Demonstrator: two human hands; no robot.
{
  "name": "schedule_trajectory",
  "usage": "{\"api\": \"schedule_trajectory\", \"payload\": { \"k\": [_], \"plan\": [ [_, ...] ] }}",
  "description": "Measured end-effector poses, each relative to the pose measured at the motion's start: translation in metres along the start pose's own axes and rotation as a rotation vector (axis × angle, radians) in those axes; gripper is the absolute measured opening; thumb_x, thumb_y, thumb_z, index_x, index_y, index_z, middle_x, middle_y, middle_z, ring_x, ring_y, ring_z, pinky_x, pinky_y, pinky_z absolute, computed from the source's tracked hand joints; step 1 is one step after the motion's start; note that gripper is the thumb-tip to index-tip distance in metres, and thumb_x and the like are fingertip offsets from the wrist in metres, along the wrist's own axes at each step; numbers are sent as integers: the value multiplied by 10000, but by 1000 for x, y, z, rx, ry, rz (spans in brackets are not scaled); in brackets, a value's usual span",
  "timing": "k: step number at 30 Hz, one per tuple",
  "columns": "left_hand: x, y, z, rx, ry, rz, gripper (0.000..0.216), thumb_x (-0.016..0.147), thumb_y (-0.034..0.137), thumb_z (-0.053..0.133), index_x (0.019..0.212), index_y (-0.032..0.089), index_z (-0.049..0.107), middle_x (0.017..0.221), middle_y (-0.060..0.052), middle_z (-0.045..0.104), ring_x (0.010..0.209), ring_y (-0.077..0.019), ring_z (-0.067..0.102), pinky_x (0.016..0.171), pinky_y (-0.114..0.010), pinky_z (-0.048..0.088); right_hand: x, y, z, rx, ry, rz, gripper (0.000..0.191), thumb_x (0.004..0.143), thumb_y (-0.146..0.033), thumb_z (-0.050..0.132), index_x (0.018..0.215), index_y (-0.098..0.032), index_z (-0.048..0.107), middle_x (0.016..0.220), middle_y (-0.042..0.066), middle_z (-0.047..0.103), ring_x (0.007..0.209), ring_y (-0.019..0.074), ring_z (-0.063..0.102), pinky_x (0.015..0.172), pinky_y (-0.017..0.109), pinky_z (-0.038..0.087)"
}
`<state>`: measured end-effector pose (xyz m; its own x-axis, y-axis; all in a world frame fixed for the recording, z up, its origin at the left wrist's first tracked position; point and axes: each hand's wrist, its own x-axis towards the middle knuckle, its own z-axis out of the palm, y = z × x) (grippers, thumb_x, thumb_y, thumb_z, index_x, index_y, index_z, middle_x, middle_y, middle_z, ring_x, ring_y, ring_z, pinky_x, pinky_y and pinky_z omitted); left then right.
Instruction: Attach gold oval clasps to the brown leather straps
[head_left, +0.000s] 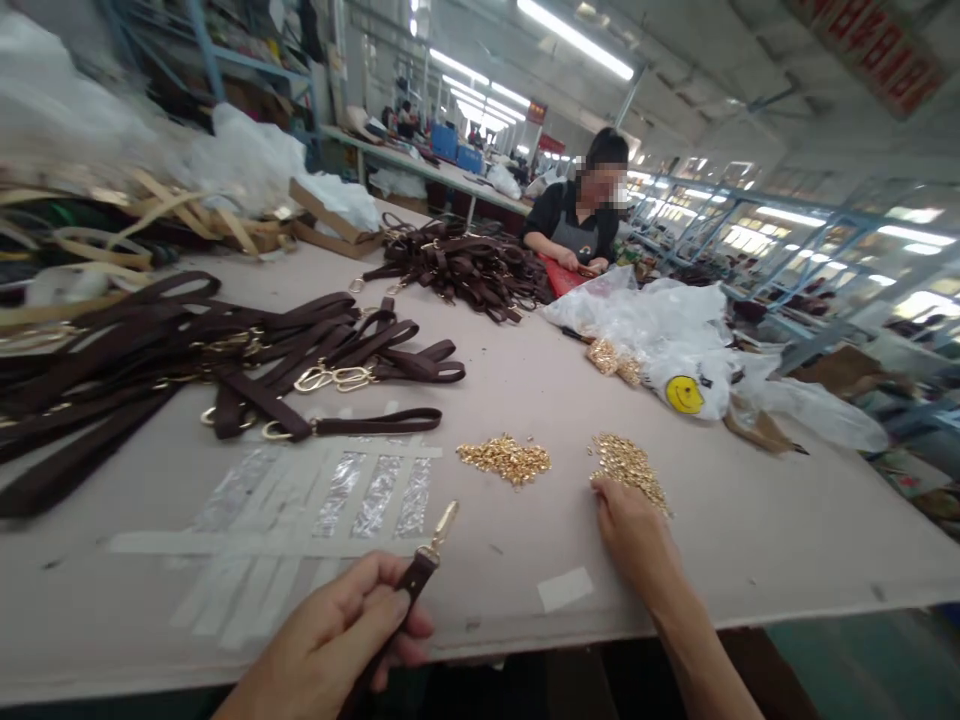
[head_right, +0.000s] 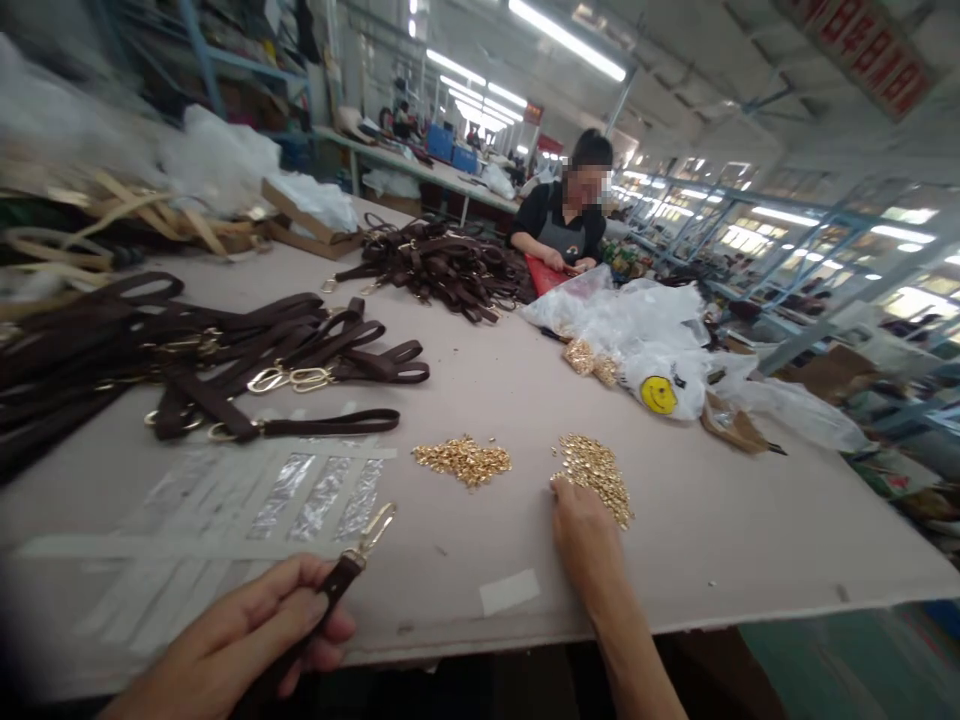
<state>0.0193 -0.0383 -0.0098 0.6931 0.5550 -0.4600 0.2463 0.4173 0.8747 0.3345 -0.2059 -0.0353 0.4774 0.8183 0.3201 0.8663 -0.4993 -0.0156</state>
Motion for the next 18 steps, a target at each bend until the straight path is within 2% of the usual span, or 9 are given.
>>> {"api": "schedule_trajectory", "payload": {
  "k": [3,8,12,15,18],
  "plan": [
    [-3,6,0,3,-69,31,268,881,437,605,888,170,621,818,-56,740,693,-169,674,543,-220,460,1,2,4,-18,-52,-26,278,911,-109,411,1045,-159,649,915,143,735,887,285,686,782,399,521],
    [-4,6,-3,3,-46,68,224,914,372,575,975,162,624,802,-22,702,610,-107,591,540,-202,444,7,12,7,-43,-87,-21,281,904,-158,411,1027,-175,663,884,157,736,790,315,692,686,424,519],
    [-6,6,-4,23,-53,106,190,916,350,549,966,176,606,812,5,643,621,-104,593,495,-185,409,10,15,5,36,-69,-3,255,885,-206,436,998,-192,664,946,134,756,863,302,717,767,432,550],
    [-8,9,-3,87,-46,184,159,923,318,512,940,189,602,759,35,584,583,-99,557,481,-196,383,7,-7,-3,196,-38,40,233,909,-319,492,1009,-214,673,916,85,769,804,249,738,725,372,593],
    [-7,9,-2,237,-3,341,139,921,241,481,876,192,603,674,59,513,570,-101,484,541,-227,379,-6,-65,-15,723,-46,130,249,882,-417,643,1020,-213,681,891,53,758,779,201,735,697,292,612]
  ]
}}
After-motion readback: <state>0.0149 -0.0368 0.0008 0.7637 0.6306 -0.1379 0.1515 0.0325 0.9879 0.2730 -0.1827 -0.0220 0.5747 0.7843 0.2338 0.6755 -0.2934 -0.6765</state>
